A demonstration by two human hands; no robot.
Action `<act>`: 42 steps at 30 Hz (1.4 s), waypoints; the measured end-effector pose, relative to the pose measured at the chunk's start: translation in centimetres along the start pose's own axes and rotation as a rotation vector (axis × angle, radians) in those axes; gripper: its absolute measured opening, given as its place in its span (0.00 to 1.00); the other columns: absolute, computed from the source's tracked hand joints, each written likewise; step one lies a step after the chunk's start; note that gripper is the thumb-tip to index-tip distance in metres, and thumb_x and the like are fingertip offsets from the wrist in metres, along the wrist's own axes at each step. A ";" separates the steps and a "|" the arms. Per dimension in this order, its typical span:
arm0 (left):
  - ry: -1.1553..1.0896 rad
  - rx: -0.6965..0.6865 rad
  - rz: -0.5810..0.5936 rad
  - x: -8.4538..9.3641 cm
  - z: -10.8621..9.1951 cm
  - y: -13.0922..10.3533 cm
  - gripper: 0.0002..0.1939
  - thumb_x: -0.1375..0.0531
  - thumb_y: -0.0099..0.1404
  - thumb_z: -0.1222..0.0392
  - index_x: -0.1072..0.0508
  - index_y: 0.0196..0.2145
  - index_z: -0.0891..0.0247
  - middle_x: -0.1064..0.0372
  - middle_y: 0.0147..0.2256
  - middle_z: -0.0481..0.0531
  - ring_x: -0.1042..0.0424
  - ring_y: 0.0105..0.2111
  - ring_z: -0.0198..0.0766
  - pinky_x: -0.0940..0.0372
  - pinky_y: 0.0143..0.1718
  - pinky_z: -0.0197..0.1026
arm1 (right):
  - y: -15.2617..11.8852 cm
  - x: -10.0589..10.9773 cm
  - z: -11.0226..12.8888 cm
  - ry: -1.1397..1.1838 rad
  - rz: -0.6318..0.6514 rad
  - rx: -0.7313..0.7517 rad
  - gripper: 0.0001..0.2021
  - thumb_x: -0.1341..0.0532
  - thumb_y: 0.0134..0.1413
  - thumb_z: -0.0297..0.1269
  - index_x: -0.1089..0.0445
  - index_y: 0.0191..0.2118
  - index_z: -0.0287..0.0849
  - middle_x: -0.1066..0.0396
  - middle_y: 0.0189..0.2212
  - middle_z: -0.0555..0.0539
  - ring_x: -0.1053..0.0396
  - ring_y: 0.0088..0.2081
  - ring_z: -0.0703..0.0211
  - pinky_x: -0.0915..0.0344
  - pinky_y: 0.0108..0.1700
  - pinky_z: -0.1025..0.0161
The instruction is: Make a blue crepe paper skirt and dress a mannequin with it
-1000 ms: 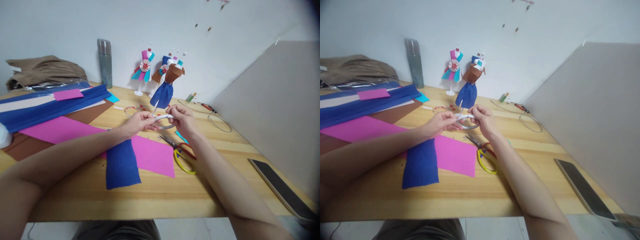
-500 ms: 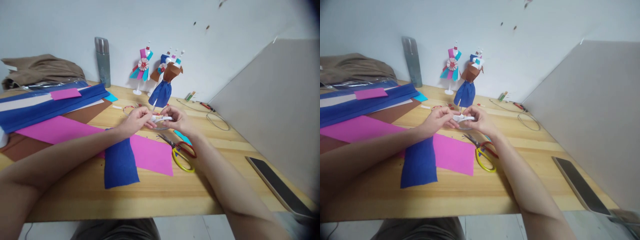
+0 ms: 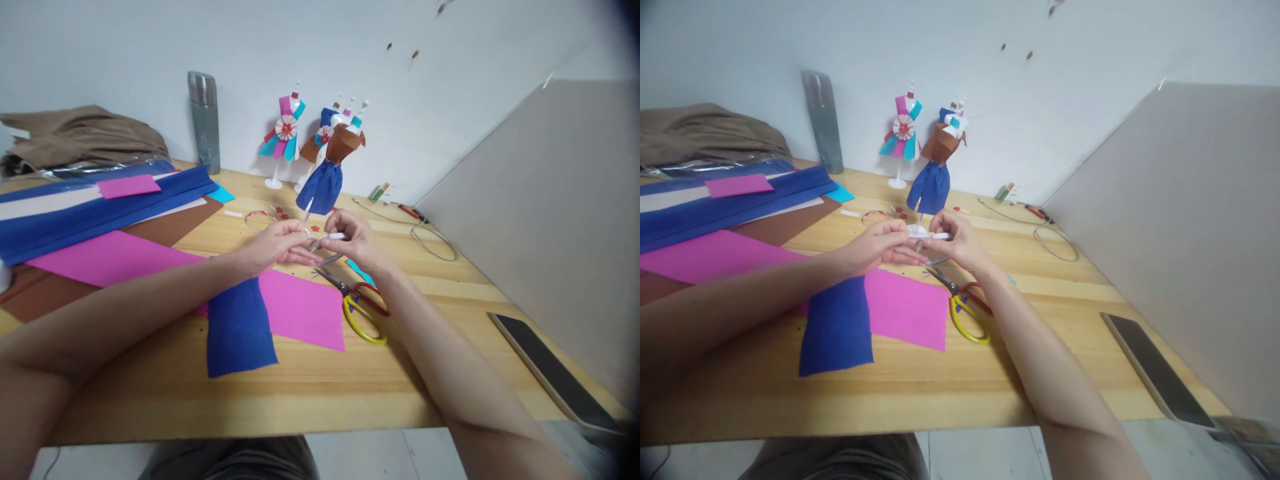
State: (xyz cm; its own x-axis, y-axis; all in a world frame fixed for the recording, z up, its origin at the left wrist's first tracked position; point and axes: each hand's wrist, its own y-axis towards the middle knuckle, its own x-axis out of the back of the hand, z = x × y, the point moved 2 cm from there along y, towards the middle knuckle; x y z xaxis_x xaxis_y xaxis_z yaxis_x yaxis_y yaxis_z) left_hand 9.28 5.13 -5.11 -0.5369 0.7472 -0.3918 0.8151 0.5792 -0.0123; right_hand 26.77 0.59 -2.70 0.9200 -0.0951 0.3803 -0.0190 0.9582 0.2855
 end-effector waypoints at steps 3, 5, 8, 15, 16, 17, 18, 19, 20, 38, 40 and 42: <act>-0.009 0.009 -0.029 0.0 -0.2 -0.1 0.13 0.35 0.66 0.63 0.38 0.31 0.64 0.24 0.31 0.52 0.18 0.34 0.39 0.25 0.42 0.40 | 0.0 0.1 -0.2 0.008 -0.012 0.059 0.18 0.26 0.40 0.50 0.34 0.26 0.47 0.35 0.24 0.52 0.39 0.27 0.60 0.43 0.30 0.61; -0.023 0.007 -0.052 0.0 -0.4 -0.1 0.12 0.36 0.66 0.64 0.38 0.30 0.65 0.24 0.31 0.51 0.18 0.34 0.39 0.25 0.43 0.39 | 0.0 0.2 -0.4 0.033 -0.039 0.132 0.16 0.28 0.43 0.51 0.30 0.26 0.47 0.29 0.30 0.48 0.33 0.34 0.56 0.36 0.37 0.58; -0.040 0.005 -0.053 0.3 -0.3 0.0 0.13 0.36 0.65 0.65 0.38 0.30 0.65 0.24 0.31 0.51 0.18 0.34 0.41 0.25 0.45 0.44 | 0.1 0.3 -0.8 0.090 -0.087 0.170 0.14 0.29 0.45 0.52 0.27 0.25 0.47 0.26 0.34 0.46 0.30 0.41 0.52 0.34 0.47 0.53; -0.041 -0.001 -0.031 0.7 0.1 0.4 0.11 0.36 0.65 0.65 0.37 0.31 0.65 0.24 0.30 0.53 0.18 0.35 0.43 0.25 0.47 0.48 | 0.0 -0.8 -1.5 0.137 -0.214 0.134 0.14 0.30 0.47 0.50 0.28 0.25 0.47 0.25 0.37 0.45 0.29 0.44 0.50 0.33 0.51 0.51; -0.039 -0.001 -0.043 0.7 0.1 0.4 0.11 0.36 0.66 0.66 0.37 0.31 0.65 0.23 0.31 0.54 0.18 0.35 0.43 0.25 0.47 0.49 | 0.0 -1.0 -1.5 0.143 -0.239 0.136 0.14 0.30 0.47 0.50 0.29 0.26 0.47 0.25 0.37 0.45 0.29 0.44 0.51 0.32 0.50 0.51; -0.037 0.002 -0.059 0.7 0.1 0.4 0.10 0.37 0.66 0.66 0.37 0.31 0.65 0.23 0.31 0.55 0.18 0.34 0.43 0.25 0.47 0.49 | 0.0 -1.1 -1.6 0.160 -0.267 0.134 0.14 0.30 0.47 0.50 0.29 0.26 0.47 0.25 0.37 0.45 0.29 0.43 0.52 0.32 0.50 0.52; -0.034 0.007 -0.080 0.7 0.1 0.4 0.09 0.39 0.67 0.67 0.37 0.31 0.65 0.22 0.32 0.56 0.18 0.34 0.42 0.25 0.46 0.48 | 0.1 -1.1 -1.7 0.190 -0.300 0.126 0.14 0.30 0.47 0.50 0.30 0.26 0.47 0.25 0.37 0.46 0.29 0.41 0.53 0.31 0.49 0.52; -0.030 0.014 -0.105 0.7 0.0 0.4 0.09 0.41 0.68 0.67 0.38 0.31 0.65 0.22 0.33 0.57 0.18 0.33 0.42 0.25 0.46 0.48 | 0.1 -0.9 -1.8 0.231 -0.337 0.114 0.16 0.30 0.46 0.51 0.32 0.27 0.47 0.26 0.37 0.46 0.29 0.39 0.55 0.31 0.47 0.53; -0.026 0.022 -0.131 0.6 -0.1 0.3 0.10 0.43 0.70 0.68 0.38 0.30 0.65 0.22 0.34 0.57 0.18 0.32 0.41 0.25 0.46 0.47 | 0.3 -0.6 -1.9 0.273 -0.375 0.100 0.17 0.30 0.45 0.52 0.34 0.27 0.47 0.26 0.35 0.47 0.29 0.37 0.56 0.30 0.46 0.53; -0.027 -0.031 -0.145 0.5 -0.4 0.2 0.12 0.39 0.68 0.67 0.38 0.29 0.65 0.21 0.38 0.59 0.18 0.34 0.40 0.28 0.52 0.51 | -7.9 2.5 0.9 -0.744 0.351 -0.332 0.02 0.38 0.52 0.30 0.27 0.32 0.42 0.24 0.29 0.49 0.31 0.30 0.61 0.39 0.33 0.64; -0.032 -0.035 -0.143 0.6 -0.4 0.2 0.12 0.40 0.68 0.67 0.39 0.28 0.65 0.21 0.38 0.59 0.18 0.34 0.41 0.27 0.52 0.51 | -9.1 3.1 0.6 -0.796 0.323 -0.403 0.05 0.41 0.53 0.30 0.29 0.29 0.43 0.26 0.24 0.49 0.32 0.27 0.60 0.40 0.30 0.64; -0.026 -0.042 -0.140 0.6 -0.4 0.3 0.11 0.40 0.68 0.67 0.38 0.28 0.65 0.21 0.38 0.59 0.18 0.34 0.40 0.27 0.52 0.51 | -9.6 4.4 0.2 -0.809 0.309 -0.496 0.08 0.41 0.55 0.34 0.27 0.28 0.43 0.27 0.21 0.49 0.32 0.23 0.60 0.41 0.27 0.63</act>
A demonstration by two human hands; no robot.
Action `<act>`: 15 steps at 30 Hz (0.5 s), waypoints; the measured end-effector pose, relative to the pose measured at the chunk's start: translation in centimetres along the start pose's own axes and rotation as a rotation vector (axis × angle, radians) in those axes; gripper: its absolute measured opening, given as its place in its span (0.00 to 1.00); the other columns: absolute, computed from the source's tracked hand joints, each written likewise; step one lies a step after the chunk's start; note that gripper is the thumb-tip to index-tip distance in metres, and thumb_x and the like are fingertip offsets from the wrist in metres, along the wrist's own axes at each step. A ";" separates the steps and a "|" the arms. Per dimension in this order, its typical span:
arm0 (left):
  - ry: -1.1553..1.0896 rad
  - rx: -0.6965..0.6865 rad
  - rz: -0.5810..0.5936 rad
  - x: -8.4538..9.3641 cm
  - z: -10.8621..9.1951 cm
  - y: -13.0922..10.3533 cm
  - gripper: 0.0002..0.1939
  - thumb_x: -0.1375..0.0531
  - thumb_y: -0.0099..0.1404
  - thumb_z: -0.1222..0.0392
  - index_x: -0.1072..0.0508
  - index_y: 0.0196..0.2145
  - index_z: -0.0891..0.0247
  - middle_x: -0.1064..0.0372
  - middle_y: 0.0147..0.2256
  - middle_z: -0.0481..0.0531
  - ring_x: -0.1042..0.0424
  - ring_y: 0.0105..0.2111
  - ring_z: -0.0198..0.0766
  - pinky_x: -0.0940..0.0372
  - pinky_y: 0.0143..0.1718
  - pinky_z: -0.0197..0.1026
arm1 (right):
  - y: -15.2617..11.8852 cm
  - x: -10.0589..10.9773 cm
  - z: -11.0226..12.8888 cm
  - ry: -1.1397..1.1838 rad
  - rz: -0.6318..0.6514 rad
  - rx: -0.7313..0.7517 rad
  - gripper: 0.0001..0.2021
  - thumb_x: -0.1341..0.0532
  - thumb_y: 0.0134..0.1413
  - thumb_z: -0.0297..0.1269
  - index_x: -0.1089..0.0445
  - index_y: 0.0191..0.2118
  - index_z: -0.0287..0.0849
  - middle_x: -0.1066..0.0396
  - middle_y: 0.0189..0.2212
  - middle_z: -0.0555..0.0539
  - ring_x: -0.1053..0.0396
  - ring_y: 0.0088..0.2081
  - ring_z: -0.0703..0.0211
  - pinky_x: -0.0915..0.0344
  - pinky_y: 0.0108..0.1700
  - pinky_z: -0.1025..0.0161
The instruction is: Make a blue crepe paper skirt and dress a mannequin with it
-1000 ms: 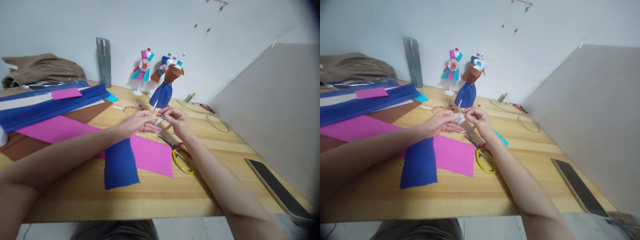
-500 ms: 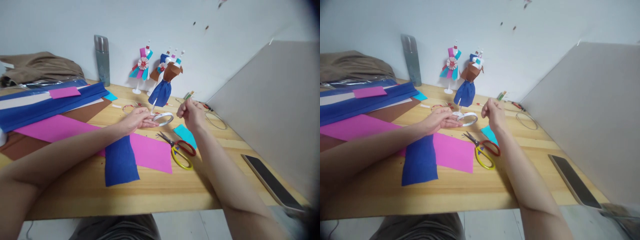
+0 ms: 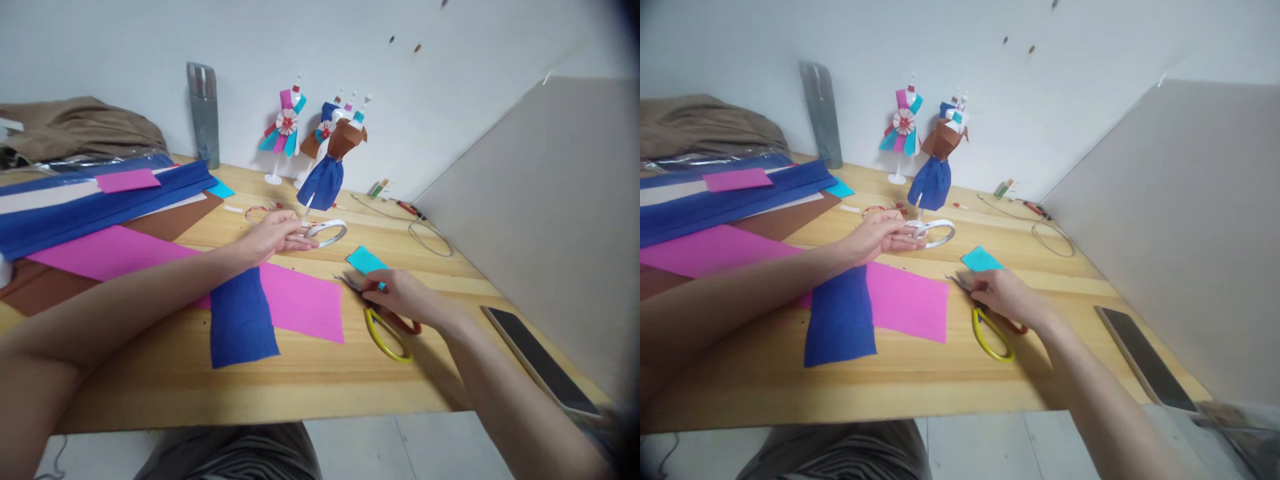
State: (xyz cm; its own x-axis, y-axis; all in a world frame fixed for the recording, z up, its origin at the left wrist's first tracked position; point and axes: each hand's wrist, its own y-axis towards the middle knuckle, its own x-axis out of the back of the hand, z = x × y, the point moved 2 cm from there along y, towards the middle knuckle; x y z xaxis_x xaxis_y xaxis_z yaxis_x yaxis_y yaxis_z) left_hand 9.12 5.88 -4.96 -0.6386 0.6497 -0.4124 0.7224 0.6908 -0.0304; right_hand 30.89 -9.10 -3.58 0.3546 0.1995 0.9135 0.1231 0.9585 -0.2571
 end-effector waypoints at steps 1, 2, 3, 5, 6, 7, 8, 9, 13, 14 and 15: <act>0.006 -0.003 0.002 0.0 0.0 0.0 0.11 0.40 0.68 0.68 0.38 0.28 0.65 0.21 0.37 0.59 0.18 0.34 0.40 0.28 0.52 0.51 | 0.0 0.4 -0.5 0.006 -0.031 -0.019 0.09 0.40 0.56 0.38 0.26 0.28 0.43 0.26 0.21 0.49 0.32 0.23 0.59 0.40 0.26 0.63; 0.014 -0.006 0.007 0.0 -0.1 0.0 0.11 0.40 0.68 0.68 0.37 0.29 0.65 0.22 0.37 0.58 0.18 0.34 0.40 0.28 0.52 0.51 | 0.2 1.0 -0.8 0.025 -0.099 -0.018 0.10 0.40 0.56 0.41 0.24 0.30 0.42 0.25 0.22 0.48 0.31 0.23 0.58 0.39 0.27 0.62; 0.023 -0.007 0.017 -0.1 -0.1 -0.1 0.10 0.41 0.68 0.68 0.37 0.29 0.66 0.22 0.36 0.57 0.18 0.34 0.40 0.28 0.52 0.50 | 0.5 1.7 -0.9 0.064 -0.196 0.011 0.13 0.39 0.56 0.46 0.23 0.34 0.42 0.24 0.25 0.46 0.30 0.25 0.57 0.37 0.28 0.61; 0.048 -0.010 0.042 -0.3 -0.4 -0.3 0.10 0.41 0.69 0.68 0.36 0.29 0.66 0.23 0.34 0.55 0.18 0.34 0.39 0.27 0.51 0.49 | 1.4 3.0 -0.4 0.205 -0.394 0.153 0.21 0.38 0.56 0.53 0.23 0.44 0.41 0.21 0.35 0.41 0.25 0.33 0.53 0.31 0.34 0.58; 0.064 -0.015 0.057 -0.4 -0.6 -0.4 0.10 0.42 0.70 0.68 0.36 0.29 0.66 0.23 0.33 0.54 0.18 0.34 0.39 0.27 0.50 0.48 | 2.0 3.6 0.2 0.293 -0.444 0.239 0.25 0.38 0.56 0.56 0.24 0.49 0.42 0.21 0.41 0.39 0.24 0.39 0.50 0.29 0.39 0.55; 0.081 -0.020 0.071 -0.5 -0.8 -0.6 0.10 0.43 0.70 0.68 0.36 0.29 0.66 0.23 0.33 0.54 0.18 0.34 0.39 0.26 0.48 0.47 | 2.7 4.0 0.9 0.376 -0.442 0.325 0.27 0.38 0.56 0.58 0.26 0.53 0.43 0.22 0.47 0.38 0.24 0.45 0.48 0.28 0.45 0.52; 0.099 -0.025 0.083 -0.6 -1.0 -0.7 0.10 0.43 0.70 0.67 0.36 0.29 0.66 0.23 0.33 0.54 0.18 0.34 0.40 0.26 0.47 0.46 | 3.4 4.3 1.7 0.443 -0.403 0.399 0.28 0.39 0.57 0.60 0.26 0.54 0.45 0.24 0.51 0.39 0.25 0.51 0.47 0.29 0.51 0.50; 0.113 -0.029 0.094 -0.7 -1.2 -0.8 0.10 0.43 0.71 0.67 0.35 0.30 0.66 0.23 0.33 0.54 0.18 0.34 0.40 0.26 0.46 0.45 | 4.2 4.6 2.4 0.494 -0.351 0.451 0.28 0.40 0.58 0.61 0.27 0.55 0.47 0.24 0.52 0.40 0.27 0.54 0.47 0.30 0.55 0.49; 0.132 -0.028 0.123 -0.6 -1.6 -1.0 0.10 0.42 0.71 0.64 0.35 0.31 0.66 0.22 0.34 0.56 0.18 0.36 0.40 0.26 0.44 0.41 | 5.5 5.8 3.4 0.557 -0.373 0.447 0.25 0.44 0.62 0.59 0.26 0.53 0.47 0.23 0.50 0.42 0.24 0.50 0.49 0.28 0.51 0.50; 0.126 -0.025 0.125 -0.5 -1.6 -0.9 0.09 0.42 0.71 0.64 0.35 0.31 0.66 0.22 0.34 0.56 0.18 0.36 0.40 0.26 0.44 0.41 | 5.1 6.0 2.9 0.508 -0.425 0.390 0.24 0.43 0.61 0.58 0.26 0.51 0.45 0.23 0.48 0.41 0.23 0.45 0.50 0.27 0.46 0.52; 0.118 -0.019 0.127 -0.4 -1.6 -0.9 0.09 0.42 0.71 0.65 0.34 0.31 0.66 0.22 0.35 0.57 0.18 0.36 0.40 0.27 0.44 0.42 | 4.3 5.9 2.2 0.421 -0.464 0.306 0.22 0.41 0.60 0.56 0.26 0.48 0.44 0.22 0.43 0.42 0.23 0.37 0.52 0.27 0.40 0.54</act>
State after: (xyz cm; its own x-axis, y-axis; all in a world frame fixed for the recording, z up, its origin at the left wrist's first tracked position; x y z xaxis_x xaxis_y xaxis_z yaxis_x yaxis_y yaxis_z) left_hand 8.28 5.54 -3.29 -0.5701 0.7641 -0.3018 0.7948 0.6060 0.0328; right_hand 31.49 -3.34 1.43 0.6652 -0.2812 0.6917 0.1037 0.9522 0.2874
